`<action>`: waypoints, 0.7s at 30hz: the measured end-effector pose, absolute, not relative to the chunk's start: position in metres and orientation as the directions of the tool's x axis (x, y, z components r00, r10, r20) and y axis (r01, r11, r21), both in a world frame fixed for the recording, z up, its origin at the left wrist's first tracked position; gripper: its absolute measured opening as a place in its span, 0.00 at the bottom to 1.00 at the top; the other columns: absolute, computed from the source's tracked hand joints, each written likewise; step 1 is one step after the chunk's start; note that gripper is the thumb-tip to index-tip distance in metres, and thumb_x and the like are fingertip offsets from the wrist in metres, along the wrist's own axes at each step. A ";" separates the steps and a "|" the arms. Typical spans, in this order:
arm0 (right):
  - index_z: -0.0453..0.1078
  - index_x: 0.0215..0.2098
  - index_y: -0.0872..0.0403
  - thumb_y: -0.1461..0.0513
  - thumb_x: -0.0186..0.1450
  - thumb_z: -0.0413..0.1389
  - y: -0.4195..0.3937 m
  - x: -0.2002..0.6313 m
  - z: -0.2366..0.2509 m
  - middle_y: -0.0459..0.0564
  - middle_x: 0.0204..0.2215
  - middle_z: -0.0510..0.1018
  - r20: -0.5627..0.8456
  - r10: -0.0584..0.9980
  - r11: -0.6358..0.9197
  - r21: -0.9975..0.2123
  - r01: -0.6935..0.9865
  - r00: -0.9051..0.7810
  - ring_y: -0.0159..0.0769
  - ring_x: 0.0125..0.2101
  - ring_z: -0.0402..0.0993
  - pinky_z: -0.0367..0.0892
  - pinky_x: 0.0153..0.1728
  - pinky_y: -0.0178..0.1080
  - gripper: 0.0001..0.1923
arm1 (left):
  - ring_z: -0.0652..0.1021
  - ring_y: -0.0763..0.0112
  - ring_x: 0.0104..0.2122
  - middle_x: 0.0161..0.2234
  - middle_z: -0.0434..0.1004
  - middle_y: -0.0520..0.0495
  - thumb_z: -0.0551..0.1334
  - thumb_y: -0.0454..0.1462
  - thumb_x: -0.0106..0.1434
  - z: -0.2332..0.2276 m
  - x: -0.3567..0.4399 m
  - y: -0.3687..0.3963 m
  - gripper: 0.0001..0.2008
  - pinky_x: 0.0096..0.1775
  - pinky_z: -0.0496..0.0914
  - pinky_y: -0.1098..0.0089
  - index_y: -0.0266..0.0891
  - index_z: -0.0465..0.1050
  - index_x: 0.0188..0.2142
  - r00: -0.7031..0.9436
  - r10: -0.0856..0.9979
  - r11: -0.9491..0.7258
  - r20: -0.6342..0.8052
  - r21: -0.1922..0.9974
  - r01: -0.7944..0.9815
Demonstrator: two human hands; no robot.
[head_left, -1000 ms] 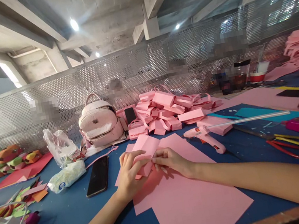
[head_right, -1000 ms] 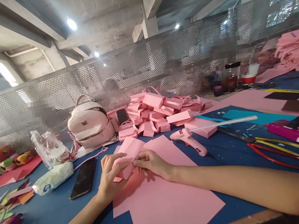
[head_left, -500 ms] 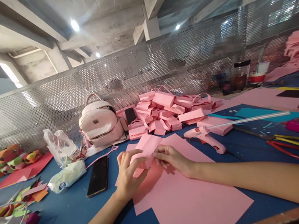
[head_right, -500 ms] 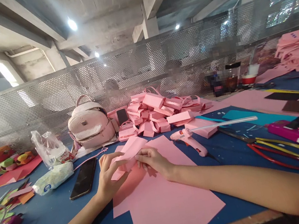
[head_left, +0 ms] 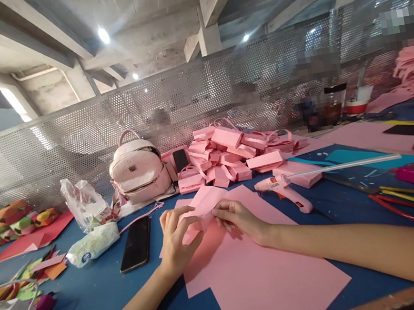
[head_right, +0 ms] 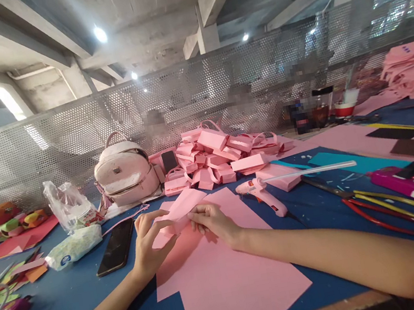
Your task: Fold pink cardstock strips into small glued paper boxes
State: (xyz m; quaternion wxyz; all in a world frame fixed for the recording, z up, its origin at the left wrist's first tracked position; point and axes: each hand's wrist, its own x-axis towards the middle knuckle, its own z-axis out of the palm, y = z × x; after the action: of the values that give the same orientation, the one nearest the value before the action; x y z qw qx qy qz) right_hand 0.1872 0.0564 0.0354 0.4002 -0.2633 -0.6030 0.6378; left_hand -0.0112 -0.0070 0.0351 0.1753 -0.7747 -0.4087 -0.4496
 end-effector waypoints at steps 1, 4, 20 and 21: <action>0.67 0.24 0.55 0.48 0.58 0.63 0.057 0.187 0.035 0.42 0.19 0.70 0.147 0.829 0.048 -0.980 -0.193 -0.540 0.24 0.15 0.59 0.54 0.12 0.30 0.19 | 0.74 0.60 0.45 0.48 0.74 0.44 0.65 0.33 0.63 0.035 -0.011 -0.007 0.08 0.49 0.59 0.57 0.43 0.71 0.42 0.259 0.475 -0.602 0.841 0.096 0.792; 0.67 0.24 0.55 0.48 0.58 0.63 0.057 0.187 0.035 0.42 0.19 0.70 0.152 0.830 0.055 -0.980 -0.193 -0.537 0.24 0.15 0.59 0.54 0.13 0.30 0.20 | 0.74 0.60 0.45 0.47 0.74 0.43 0.65 0.34 0.63 0.035 -0.011 -0.007 0.07 0.49 0.59 0.57 0.43 0.72 0.41 0.255 0.473 -0.597 0.843 0.094 0.797; 0.68 0.25 0.56 0.49 0.59 0.63 0.060 0.187 0.033 0.42 0.18 0.72 0.178 0.806 0.086 -0.979 -0.186 -0.565 0.24 0.14 0.61 0.55 0.12 0.30 0.19 | 0.74 0.60 0.44 0.49 0.76 0.45 0.64 0.34 0.64 0.035 -0.012 -0.007 0.12 0.50 0.57 0.55 0.47 0.73 0.47 0.310 0.473 -0.592 0.825 0.038 0.805; 0.69 0.25 0.56 0.49 0.58 0.63 0.058 0.187 0.034 0.43 0.18 0.72 0.176 0.799 0.086 -0.980 -0.181 -0.575 0.25 0.14 0.62 0.55 0.12 0.30 0.19 | 0.74 0.61 0.44 0.49 0.77 0.45 0.64 0.33 0.64 0.034 -0.012 -0.007 0.13 0.50 0.57 0.55 0.47 0.73 0.47 0.322 0.475 -0.597 0.819 0.030 0.802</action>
State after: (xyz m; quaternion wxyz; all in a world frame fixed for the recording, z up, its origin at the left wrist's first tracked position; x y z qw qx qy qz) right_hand 0.1872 0.0585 0.0336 0.3893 -0.2468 -0.6255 0.6295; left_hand -0.0118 -0.0069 0.0344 0.1953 -0.7893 -0.4044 -0.4188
